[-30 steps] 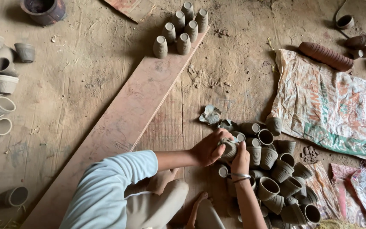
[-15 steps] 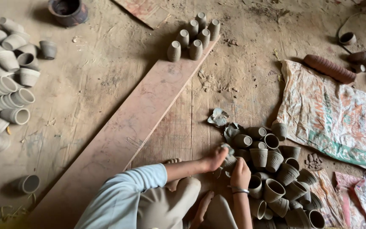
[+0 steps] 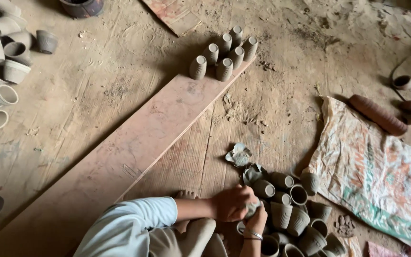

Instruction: The person cleans small clay cups by hand, removing excess clay from the rims and sides before placing them onto a wooden board.

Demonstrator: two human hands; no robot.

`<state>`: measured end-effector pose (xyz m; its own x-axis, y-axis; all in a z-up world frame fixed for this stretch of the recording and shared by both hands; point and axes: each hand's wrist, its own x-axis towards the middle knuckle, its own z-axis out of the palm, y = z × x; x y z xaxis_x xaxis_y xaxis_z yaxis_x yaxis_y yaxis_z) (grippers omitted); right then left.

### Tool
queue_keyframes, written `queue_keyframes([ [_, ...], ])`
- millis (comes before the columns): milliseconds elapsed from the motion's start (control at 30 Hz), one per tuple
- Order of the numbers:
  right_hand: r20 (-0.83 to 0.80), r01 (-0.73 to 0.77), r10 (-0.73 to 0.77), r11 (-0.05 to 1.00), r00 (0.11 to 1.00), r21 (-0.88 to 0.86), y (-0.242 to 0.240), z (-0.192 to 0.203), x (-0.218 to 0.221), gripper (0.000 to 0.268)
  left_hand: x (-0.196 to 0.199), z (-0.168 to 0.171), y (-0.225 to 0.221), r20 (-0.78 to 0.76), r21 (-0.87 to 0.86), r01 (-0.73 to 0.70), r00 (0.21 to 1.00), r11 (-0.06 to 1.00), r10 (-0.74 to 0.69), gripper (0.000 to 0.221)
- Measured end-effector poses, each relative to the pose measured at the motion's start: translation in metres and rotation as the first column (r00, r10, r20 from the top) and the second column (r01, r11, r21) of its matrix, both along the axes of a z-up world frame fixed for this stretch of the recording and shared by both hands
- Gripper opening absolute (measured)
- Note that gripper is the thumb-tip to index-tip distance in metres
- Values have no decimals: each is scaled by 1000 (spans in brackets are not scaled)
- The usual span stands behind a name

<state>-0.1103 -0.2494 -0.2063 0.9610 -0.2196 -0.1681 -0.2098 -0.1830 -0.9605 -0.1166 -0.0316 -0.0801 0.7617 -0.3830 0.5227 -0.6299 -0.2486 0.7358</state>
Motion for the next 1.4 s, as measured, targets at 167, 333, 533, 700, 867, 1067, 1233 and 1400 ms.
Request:
queue_keyframes([
  [167, -38, -150, 154, 828, 987, -540, 37, 51, 15, 42, 22, -60, -21, -680, -267, -333, 730, 905, 68, 57],
  [333, 398, -108, 471, 740, 787, -664, 63, 115, 23, 32, 30, -81, -13, -982, -179, -401, 129, 899, -138, 59],
  [533, -297, -120, 150, 986, 943, 117, 54, 44, 24, 41, 14, -42, 17, -505, -30, -234, 842, 972, 188, 49],
  [700, -731, 265, 209, 839, 649, 475, 24, 8, 19, 47, 12, 18, 40, 339, 133, 59, 935, 989, -102, 42],
  [867, -173, -93, 170, 920, 970, 380, 34, 0, 16, 50, 13, 10, 35, 40, 92, -13, 999, 996, 9, 41],
  [1067, -310, -45, 69, 995, 948, 86, 52, 55, 4, 50, 1, 6, 23, -534, -21, -125, 840, 992, 95, 54],
  [1233, -27, -315, 315, 949, 949, -12, 66, 101, -6, 39, 11, 5, 30, -726, -159, -239, 686, 958, 51, 51],
  [1400, -47, -355, 359, 931, 932, 84, 71, 115, -7, 44, 16, 8, 37, -730, -141, -205, 682, 968, 38, 48],
])
